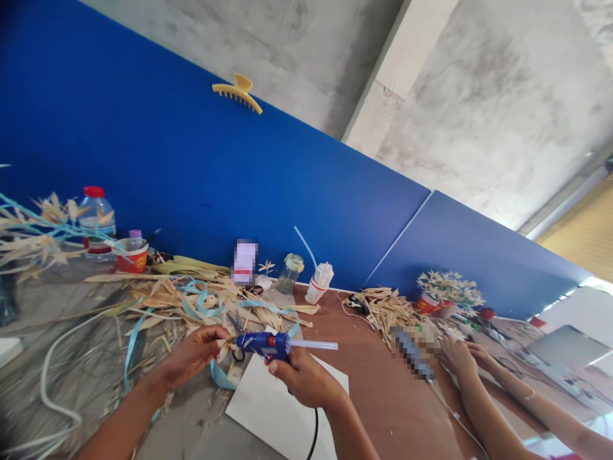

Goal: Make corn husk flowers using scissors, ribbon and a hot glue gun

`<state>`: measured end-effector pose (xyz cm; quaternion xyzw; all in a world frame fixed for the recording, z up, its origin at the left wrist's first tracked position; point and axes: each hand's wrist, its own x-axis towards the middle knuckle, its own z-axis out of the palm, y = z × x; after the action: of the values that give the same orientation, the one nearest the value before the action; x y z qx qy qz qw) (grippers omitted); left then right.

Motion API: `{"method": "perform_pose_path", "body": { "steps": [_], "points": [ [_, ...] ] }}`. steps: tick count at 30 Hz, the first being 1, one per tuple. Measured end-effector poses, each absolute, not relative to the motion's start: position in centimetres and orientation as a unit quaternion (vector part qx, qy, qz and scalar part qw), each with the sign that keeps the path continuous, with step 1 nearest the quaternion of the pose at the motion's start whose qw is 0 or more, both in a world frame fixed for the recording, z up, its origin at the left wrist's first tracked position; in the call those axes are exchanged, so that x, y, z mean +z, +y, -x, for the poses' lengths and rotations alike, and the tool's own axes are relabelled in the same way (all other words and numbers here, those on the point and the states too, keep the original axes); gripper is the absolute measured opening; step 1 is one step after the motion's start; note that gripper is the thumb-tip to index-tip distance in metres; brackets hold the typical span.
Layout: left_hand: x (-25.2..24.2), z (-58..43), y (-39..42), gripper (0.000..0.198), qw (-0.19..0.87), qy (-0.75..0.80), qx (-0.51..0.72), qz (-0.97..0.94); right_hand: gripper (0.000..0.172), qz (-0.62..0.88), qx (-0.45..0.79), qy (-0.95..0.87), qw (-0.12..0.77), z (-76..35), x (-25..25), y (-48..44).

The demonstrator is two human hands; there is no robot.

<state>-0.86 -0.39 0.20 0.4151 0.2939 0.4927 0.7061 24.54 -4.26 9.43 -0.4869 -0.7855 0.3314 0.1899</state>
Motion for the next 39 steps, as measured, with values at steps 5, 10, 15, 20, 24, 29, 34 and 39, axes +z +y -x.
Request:
{"method": "perform_pose_path", "body": {
  "steps": [5,10,15,20,24,29,34,39],
  "points": [
    [0.1,0.8,-0.3,0.037,0.706,0.298,0.490,-0.416,0.034,0.490,0.333,-0.785,0.181,-24.5,9.7,-4.2],
    [0.2,0.8,-0.3,0.038,0.707,0.294,0.488,-0.419,0.032,0.498,0.311,-0.790,0.175,-24.6,10.3,-4.3],
    [0.0,0.8,-0.3,0.037,0.710,0.294,0.487,-0.414,0.037,0.479,0.348,-0.786,0.177,-24.8,10.3,-4.1],
    [0.0,0.7,-0.4,0.041,0.712,0.302,0.500,-0.390,0.054,0.439,0.424,-0.762,0.215,-25.4,9.9,-3.9],
    [0.0,0.7,-0.4,0.040,0.705,0.307,0.523,-0.367,0.062,0.413,0.451,-0.746,0.263,-26.0,9.8,-4.2],
    [-0.3,0.7,-0.3,0.034,0.697,0.305,0.523,-0.385,0.059,0.465,0.407,-0.720,0.315,-27.4,9.0,-4.8],
    [-0.3,0.5,-0.1,0.033,0.676,0.307,0.529,-0.410,0.039,0.620,0.258,-0.685,0.284,-29.0,6.8,-5.2],
    [-0.2,0.4,-0.1,0.029,0.660,0.318,0.540,-0.414,0.019,0.663,0.110,-0.704,0.228,-29.1,3.9,-5.8]
  ]
}}
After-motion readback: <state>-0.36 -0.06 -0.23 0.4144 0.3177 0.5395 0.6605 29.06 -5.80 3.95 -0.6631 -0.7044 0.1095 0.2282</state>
